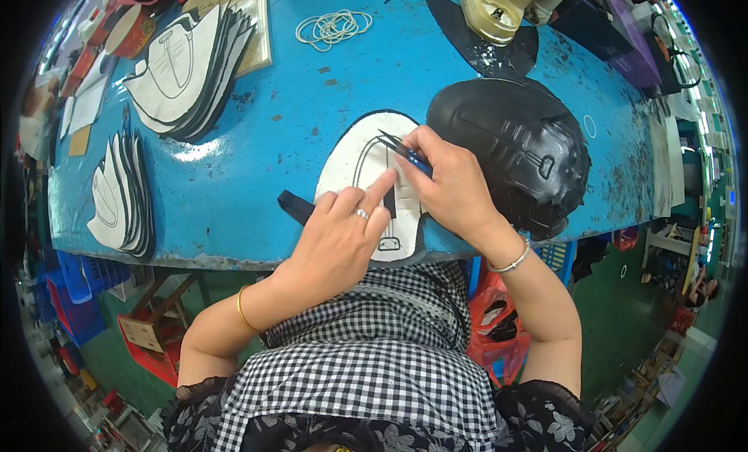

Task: The person assembles shoe upper components by applying adhesive tape to black material parts and sticking them onto a white pattern base by hand.

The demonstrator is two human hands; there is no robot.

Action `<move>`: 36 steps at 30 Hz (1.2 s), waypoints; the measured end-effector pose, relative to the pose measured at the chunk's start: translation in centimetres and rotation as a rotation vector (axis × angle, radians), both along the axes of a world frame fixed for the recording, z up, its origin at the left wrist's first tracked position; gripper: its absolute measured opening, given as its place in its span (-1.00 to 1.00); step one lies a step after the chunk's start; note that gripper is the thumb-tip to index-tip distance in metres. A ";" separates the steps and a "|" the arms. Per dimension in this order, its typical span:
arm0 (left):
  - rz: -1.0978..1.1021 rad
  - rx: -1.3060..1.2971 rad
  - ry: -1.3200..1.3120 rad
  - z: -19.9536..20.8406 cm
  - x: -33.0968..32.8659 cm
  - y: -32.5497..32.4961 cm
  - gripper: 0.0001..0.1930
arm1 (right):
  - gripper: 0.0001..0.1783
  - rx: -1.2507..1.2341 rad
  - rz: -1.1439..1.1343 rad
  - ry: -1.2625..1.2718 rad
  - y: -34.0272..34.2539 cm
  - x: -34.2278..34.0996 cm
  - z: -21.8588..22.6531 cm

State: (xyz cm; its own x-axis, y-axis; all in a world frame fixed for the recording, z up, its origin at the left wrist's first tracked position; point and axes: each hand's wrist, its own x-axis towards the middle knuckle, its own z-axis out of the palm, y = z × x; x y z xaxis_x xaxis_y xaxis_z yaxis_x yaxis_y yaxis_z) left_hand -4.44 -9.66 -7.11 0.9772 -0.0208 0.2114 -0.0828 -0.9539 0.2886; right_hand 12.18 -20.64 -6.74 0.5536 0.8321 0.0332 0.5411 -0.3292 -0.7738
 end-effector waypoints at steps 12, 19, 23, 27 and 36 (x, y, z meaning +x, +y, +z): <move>0.055 -0.251 0.091 1.8 -1.7 3.9 -0.88 | -0.87 0.204 -0.039 -0.158 -1.7 -0.6 -1.1; 0.215 -0.272 -0.149 1.0 -5.7 12.5 -0.85 | -0.45 -0.043 0.368 -0.575 -5.6 -6.5 1.9; 0.405 -0.231 -0.062 2.0 -4.4 13.5 -0.68 | -0.63 -0.001 0.481 -0.666 -5.8 -6.0 1.3; 0.446 -0.206 -0.044 2.8 -2.7 12.6 -0.49 | -0.68 0.155 0.439 -0.521 -5.8 -3.3 -0.3; 0.276 -0.366 -0.162 7.6 5.1 10.2 -0.55 | -0.61 0.430 0.045 -0.717 -9.2 5.1 9.8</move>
State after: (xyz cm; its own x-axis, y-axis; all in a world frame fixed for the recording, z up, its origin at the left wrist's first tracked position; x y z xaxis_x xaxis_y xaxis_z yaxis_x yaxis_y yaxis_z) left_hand 0.68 0.53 0.50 0.8899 0.3382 0.3060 0.0873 -0.7848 0.6136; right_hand 17.33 -29.79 3.04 0.2442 0.6871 0.6843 0.9556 -0.0504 -0.2904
